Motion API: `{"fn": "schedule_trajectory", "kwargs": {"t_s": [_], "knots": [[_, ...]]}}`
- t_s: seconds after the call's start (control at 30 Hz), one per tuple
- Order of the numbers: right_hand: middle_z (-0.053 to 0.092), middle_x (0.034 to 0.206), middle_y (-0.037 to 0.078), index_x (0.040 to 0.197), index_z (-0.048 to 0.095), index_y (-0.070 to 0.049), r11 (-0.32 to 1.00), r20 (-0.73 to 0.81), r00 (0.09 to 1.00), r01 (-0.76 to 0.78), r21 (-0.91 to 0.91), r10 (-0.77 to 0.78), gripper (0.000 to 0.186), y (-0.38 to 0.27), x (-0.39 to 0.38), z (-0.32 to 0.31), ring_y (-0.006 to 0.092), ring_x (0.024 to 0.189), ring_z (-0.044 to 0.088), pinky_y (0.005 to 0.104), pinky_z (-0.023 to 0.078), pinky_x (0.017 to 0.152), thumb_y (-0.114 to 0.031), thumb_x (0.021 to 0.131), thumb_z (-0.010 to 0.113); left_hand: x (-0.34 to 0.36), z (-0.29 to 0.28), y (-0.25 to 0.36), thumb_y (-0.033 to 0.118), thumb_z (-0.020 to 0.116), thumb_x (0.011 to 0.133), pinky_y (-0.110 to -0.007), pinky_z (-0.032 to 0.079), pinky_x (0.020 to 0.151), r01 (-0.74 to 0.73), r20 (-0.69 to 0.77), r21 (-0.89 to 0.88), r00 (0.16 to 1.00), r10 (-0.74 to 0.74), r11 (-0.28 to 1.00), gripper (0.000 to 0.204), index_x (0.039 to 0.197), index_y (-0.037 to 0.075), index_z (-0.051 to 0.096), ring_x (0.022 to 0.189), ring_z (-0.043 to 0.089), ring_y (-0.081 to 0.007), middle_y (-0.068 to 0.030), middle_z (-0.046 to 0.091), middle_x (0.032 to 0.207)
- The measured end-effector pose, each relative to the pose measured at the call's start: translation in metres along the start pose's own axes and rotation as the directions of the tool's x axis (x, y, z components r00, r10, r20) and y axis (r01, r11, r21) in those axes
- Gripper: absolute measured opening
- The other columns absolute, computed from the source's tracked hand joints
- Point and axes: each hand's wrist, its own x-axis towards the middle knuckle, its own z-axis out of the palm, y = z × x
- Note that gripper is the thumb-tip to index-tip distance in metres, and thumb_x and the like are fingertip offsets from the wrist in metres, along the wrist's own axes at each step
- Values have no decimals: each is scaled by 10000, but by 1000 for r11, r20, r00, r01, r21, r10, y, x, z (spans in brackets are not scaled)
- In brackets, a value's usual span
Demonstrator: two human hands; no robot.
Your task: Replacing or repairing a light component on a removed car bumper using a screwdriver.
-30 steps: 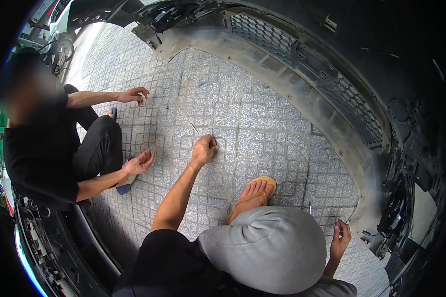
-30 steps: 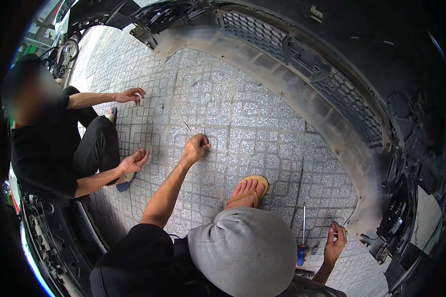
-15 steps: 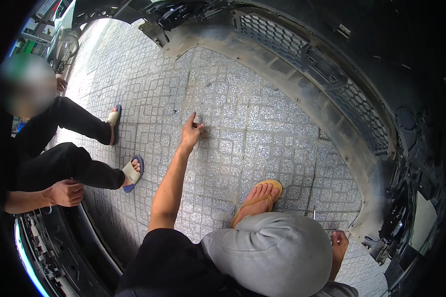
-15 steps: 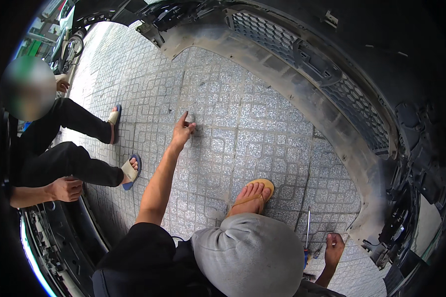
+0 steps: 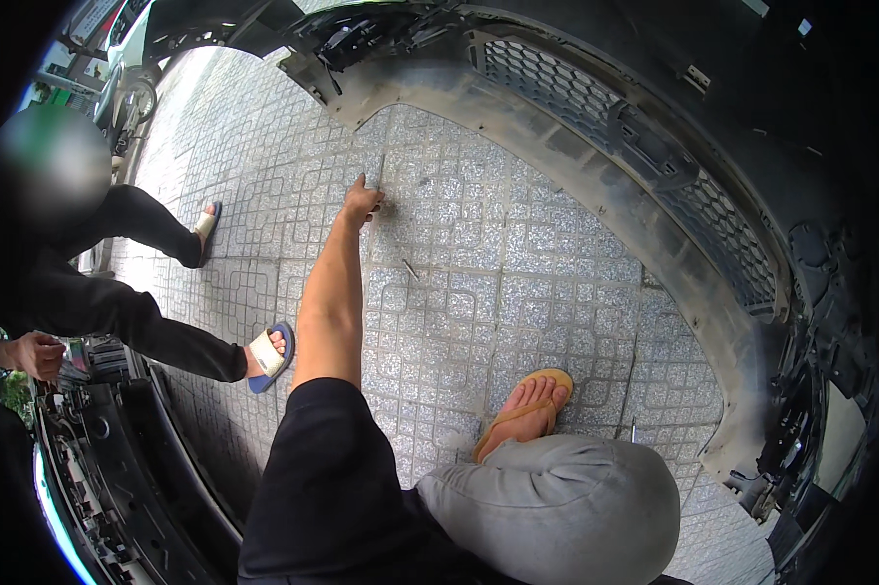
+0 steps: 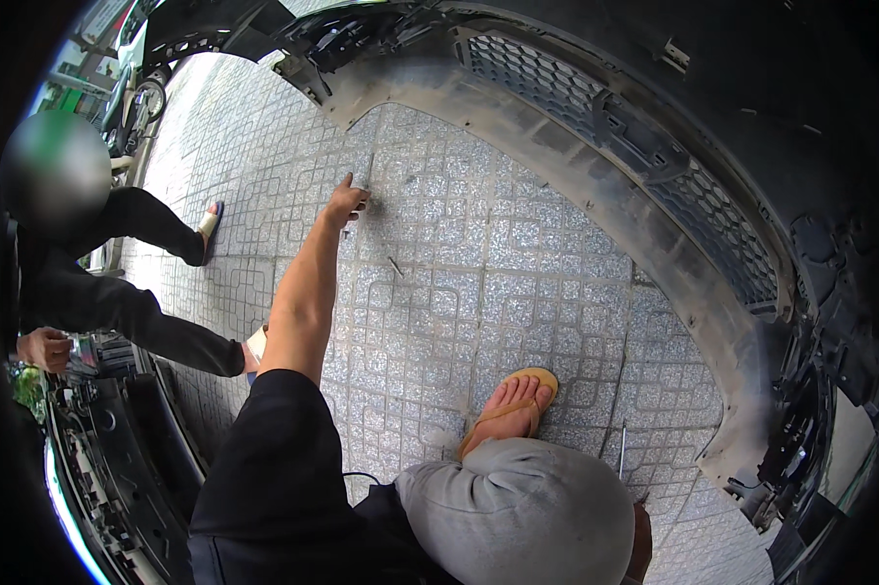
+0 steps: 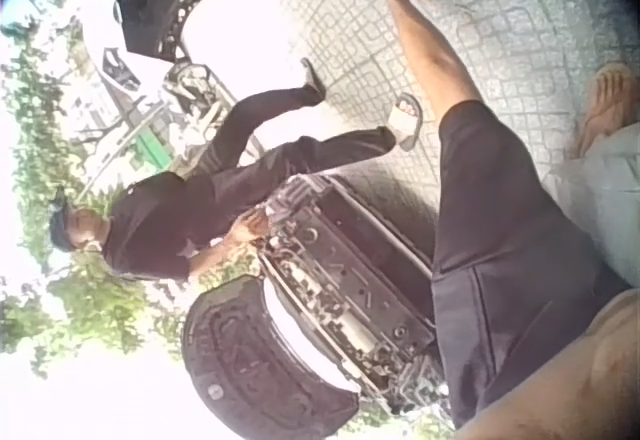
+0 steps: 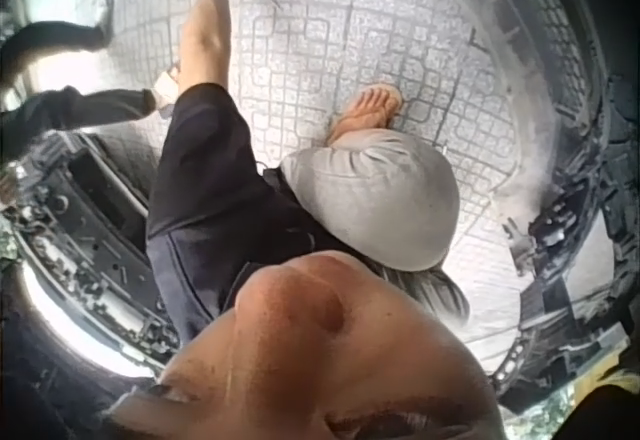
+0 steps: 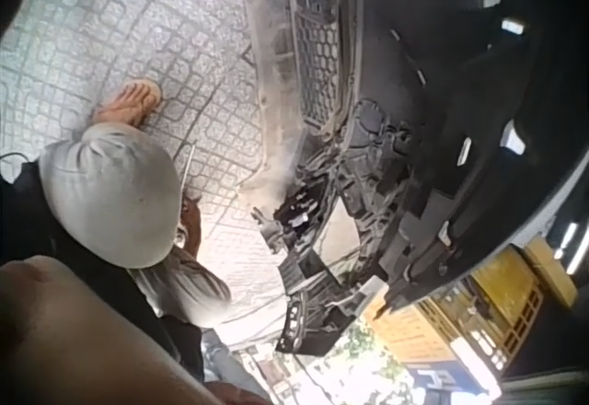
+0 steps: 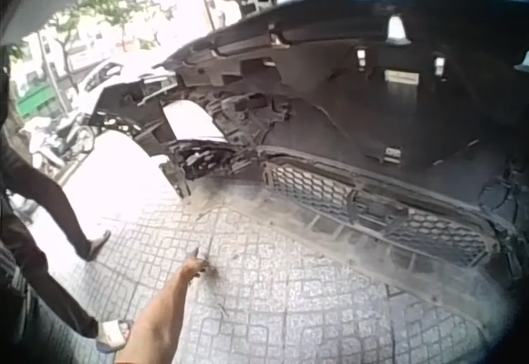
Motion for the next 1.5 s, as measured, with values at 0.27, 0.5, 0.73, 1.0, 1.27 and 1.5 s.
{"fn": "schedule_trajectory", "kwargs": {"t_s": [0.27,0.5,0.73,1.0,1.27,1.5], "knots": [[716,1152,136,1327,602,-98,961,125,961,260,-92,-248,482,-78,58,-9,261,986,711,383,563,893,-188,876,745,21,5,2,94,602,816,-348,438,478,-45,42,95,998,41,994,926,1639,184,189,633,604,-176,-77,676,877],[739,1068,118,1215,679,-97,901,205,896,420,-110,-393,345,-156,101,-12,245,975,721,375,556,874,-183,886,738,43,-9,1,162,611,886,-402,467,603,41,33,-119,999,-37,992,916,1641,263,103,735,584,-170,-28,609,953],[763,983,99,1102,756,-95,973,-94,971,227,47,-222,223,-91,-53,-7,229,965,731,367,550,856,-178,896,730,112,-109,-34,232,625,928,-339,473,689,-193,-222,-243,965,139,951,452,1344,59,590,937,645,-194,-53,660,1096],[688,957,115,1052,752,-94,968,-212,955,168,-184,-206,312,-97,-97,-24,298,942,663,398,530,832,-197,767,825,-72,144,-9,248,661,1006,-263,497,726,-356,277,-424,824,494,833,180,1106,98,672,849,645,-104,21,678,1000],[659,1056,91,1087,738,-141,928,-185,947,197,-316,-264,379,-118,-93,-5,304,1062,642,416,518,897,-313,762,832,-300,301,68,78,586,1025,-233,474,617,-453,817,-340,292,498,824,96,1101,25,608,717,621,-91,-49,709,920],[647,1109,89,1112,710,-147,942,-129,964,190,-276,-232,417,-130,-93,7,307,1148,601,427,502,945,-268,725,807,-367,342,141,9,579,1003,-261,516,683,-615,907,-303,47,418,728,129,1127,3,614,764,662,-122,-66,722,936]]}}
